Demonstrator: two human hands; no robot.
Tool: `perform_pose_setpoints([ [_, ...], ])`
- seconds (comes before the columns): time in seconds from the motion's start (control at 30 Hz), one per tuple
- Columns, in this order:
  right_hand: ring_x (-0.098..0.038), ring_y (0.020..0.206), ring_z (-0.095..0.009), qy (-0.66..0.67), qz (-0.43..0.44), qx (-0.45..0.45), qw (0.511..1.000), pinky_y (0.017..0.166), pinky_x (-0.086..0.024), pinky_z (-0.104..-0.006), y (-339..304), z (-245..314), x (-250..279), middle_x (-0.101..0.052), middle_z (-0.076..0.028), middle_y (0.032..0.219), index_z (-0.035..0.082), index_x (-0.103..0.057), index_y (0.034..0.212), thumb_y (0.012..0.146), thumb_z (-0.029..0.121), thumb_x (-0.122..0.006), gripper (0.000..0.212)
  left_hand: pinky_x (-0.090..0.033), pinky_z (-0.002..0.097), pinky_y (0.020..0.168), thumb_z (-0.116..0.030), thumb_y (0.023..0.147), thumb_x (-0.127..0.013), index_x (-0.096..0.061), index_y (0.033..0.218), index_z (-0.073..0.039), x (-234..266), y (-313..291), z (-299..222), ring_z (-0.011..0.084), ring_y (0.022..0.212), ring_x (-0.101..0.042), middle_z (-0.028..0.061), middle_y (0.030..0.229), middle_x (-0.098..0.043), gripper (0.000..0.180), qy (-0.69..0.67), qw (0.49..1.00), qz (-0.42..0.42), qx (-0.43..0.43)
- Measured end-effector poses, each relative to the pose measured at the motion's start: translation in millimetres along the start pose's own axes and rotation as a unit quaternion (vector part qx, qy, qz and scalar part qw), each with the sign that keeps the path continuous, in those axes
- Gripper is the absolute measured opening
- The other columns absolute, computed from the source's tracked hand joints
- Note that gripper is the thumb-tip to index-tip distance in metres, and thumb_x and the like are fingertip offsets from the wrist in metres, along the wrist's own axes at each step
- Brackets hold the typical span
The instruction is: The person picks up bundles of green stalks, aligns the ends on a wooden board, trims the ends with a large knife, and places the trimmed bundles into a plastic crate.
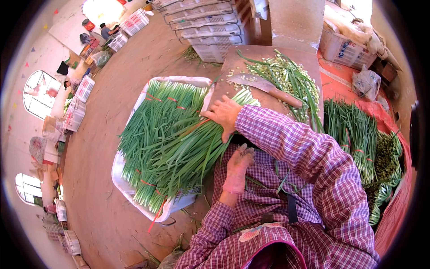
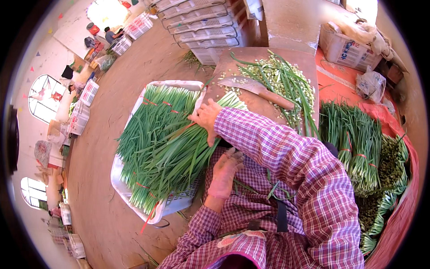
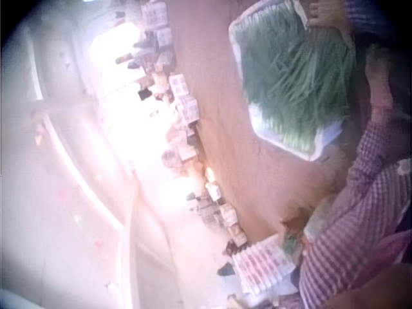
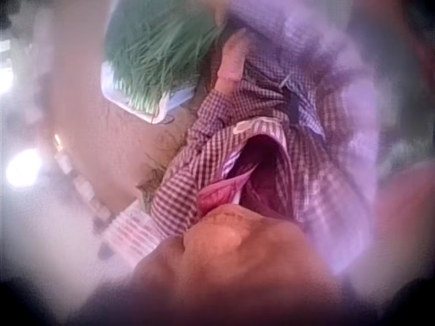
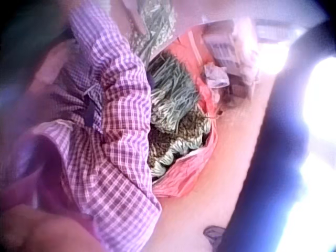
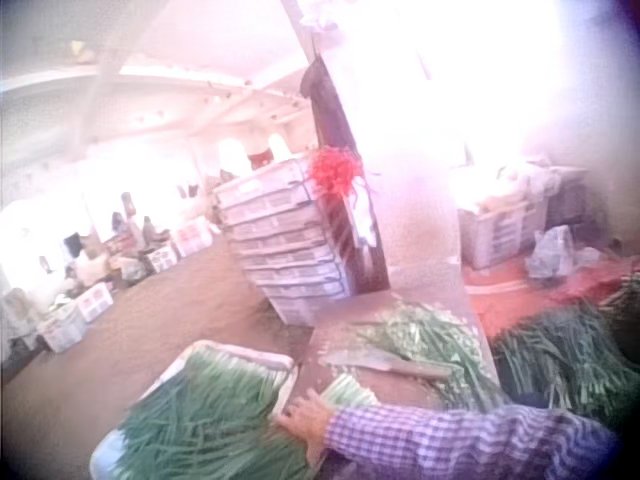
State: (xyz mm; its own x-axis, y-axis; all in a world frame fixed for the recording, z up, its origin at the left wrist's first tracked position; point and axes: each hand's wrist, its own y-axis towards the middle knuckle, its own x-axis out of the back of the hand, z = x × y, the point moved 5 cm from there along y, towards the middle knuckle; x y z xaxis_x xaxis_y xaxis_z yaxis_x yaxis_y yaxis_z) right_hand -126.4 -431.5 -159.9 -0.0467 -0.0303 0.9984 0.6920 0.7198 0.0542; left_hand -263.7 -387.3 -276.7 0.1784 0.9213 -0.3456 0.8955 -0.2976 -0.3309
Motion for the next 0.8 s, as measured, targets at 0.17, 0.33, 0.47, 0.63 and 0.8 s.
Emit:
perform_pose_setpoints([
  [0.17, -0.061, 0.1, -0.033, 0.086, -0.002, 0.025, 0.996, 0.088, -0.046, -0.0434, -4.9, 6.5, 0.5, -0.063, -0.015, 0.106, 0.012, -0.044, 0.137, 0.051, 0.046, -0.084, 0.101, -0.041, 0.0453, 0.102, -0.033, 0.099, -0.049, -0.032, 0.142, -0.001, 31.9, 22.0, 16.7, 0.0287, 0.124, -0.047, 0.0154, 0.136, -0.047, 0.056, -0.209, 0.976, -0.058, 0.016],
  [0.33, -0.062, 0.094, -0.037, 0.162, -0.108, -0.054, 0.979, 0.084, -0.049, -0.0445, -44.9, 13.2, 20.2, -0.063, -0.018, 0.098, 0.01, -0.044, 0.135, 0.056, 0.037, -0.078, 0.09, -0.034, 0.049, 0.109, -0.039, 0.1, -0.046, -0.03, 0.143, -0.003, 9.0, -2.6, -13.7, 0.0308, 0.135, -0.034, 0.0174, 0.145, -0.036, 0.058, -0.214, 0.972, -0.011, -0.092],
  [0.47, -0.061, 0.095, -0.038, 0.214, -0.181, -0.126, 0.952, 0.082, -0.051, -0.0448, -72.6, 34.4, 58.7, -0.063, -0.021, 0.097, 0.007, -0.042, 0.135, 0.059, 0.036, -0.077, 0.089, -0.035, 0.0451, 0.109, -0.043, 0.098, -0.046, -0.031, 0.144, -0.007, 17.1, -21.3, -15.7, 0.0312, 0.134, -0.036, 0.0143, 0.144, -0.039, 0.06, -0.165, 0.958, -0.005, -0.236],
  [0.63, -0.062, 0.099, -0.04, 0.332, -0.216, -0.209, 0.894, 0.085, -0.05, -0.0463, -84.2, 57.1, 50.5, -0.063, -0.024, 0.104, 0.002, -0.042, 0.133, 0.064, 0.049, -0.08, 0.092, -0.036, 0.0421, 0.11, -0.053, 0.092, -0.053, -0.036, 0.142, -0.005, 47.8, -16.8, -35.0, 0.0279, 0.131, -0.041, 0.0109, 0.144, -0.041, 0.071, -0.034, 0.965, -0.094, -0.243],
  [0.8, -0.062, 0.103, -0.04, 0.505, -0.241, -0.165, 0.812, 0.089, -0.049, -0.0463, -99.5, 61.1, 19.3, -0.061, -0.029, 0.111, -0.005, -0.041, 0.135, 0.075, 0.05, -0.073, 0.087, -0.04, 0.0412, 0.107, -0.062, 0.084, -0.061, -0.039, 0.142, -0.006, 42.3, -47.4, -64.4, 0.0267, 0.126, -0.048, 0.0111, 0.141, -0.045, 0.083, -0.183, 0.963, -0.054, -0.19],
])
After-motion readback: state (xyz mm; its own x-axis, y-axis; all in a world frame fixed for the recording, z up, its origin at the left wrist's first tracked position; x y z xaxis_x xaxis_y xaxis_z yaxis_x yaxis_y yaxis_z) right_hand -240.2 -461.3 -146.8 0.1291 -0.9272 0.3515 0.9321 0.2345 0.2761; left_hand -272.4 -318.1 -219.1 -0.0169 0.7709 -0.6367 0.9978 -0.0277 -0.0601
